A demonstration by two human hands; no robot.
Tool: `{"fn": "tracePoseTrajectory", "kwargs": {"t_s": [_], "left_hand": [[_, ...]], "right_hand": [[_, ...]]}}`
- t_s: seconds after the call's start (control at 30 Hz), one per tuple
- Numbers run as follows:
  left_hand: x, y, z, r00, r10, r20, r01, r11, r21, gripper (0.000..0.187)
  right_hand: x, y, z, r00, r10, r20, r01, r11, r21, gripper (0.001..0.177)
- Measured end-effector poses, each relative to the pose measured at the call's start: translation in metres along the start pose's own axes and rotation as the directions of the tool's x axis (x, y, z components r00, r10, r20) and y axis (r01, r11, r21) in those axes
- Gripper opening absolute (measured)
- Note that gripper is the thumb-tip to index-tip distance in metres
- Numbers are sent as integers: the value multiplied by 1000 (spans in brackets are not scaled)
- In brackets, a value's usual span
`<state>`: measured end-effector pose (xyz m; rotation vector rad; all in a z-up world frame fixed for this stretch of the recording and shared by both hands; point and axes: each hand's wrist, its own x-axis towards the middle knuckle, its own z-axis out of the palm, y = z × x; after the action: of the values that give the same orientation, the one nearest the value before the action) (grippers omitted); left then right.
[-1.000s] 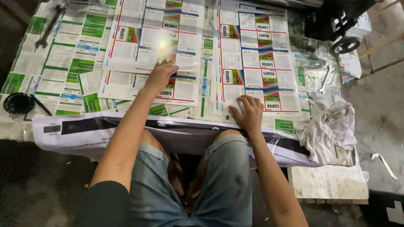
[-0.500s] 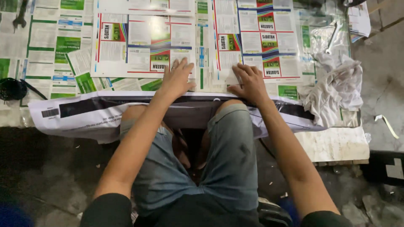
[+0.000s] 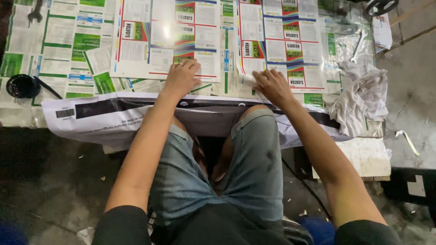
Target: The person sits on the floor and folds printed paper sheets by hand. They repeatedly pick up a sheet, fold it in half, and place it on a growing stack on the table.
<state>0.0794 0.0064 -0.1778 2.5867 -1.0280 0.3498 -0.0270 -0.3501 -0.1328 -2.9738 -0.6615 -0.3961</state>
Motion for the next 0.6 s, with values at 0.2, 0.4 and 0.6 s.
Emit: {"fn": "tracePoseTrajectory", "kwargs": {"t_s": [0.2, 0.4, 0.6], "left_hand": [[41, 87, 17, 908, -369, 198, 411, 701, -583, 50], [79, 132, 117, 830, -558, 21, 403, 572, -715, 51], [91, 145, 68, 745, -540, 391, 368, -156, -917, 41]], "right_hand": [[0, 9, 12, 983, 142, -120, -117, 973, 198, 21], [-7, -2, 4, 976, 188, -114, -149, 946, 289, 14], [-19, -16, -37, 962, 3, -273, 16, 998, 66, 40]]}}
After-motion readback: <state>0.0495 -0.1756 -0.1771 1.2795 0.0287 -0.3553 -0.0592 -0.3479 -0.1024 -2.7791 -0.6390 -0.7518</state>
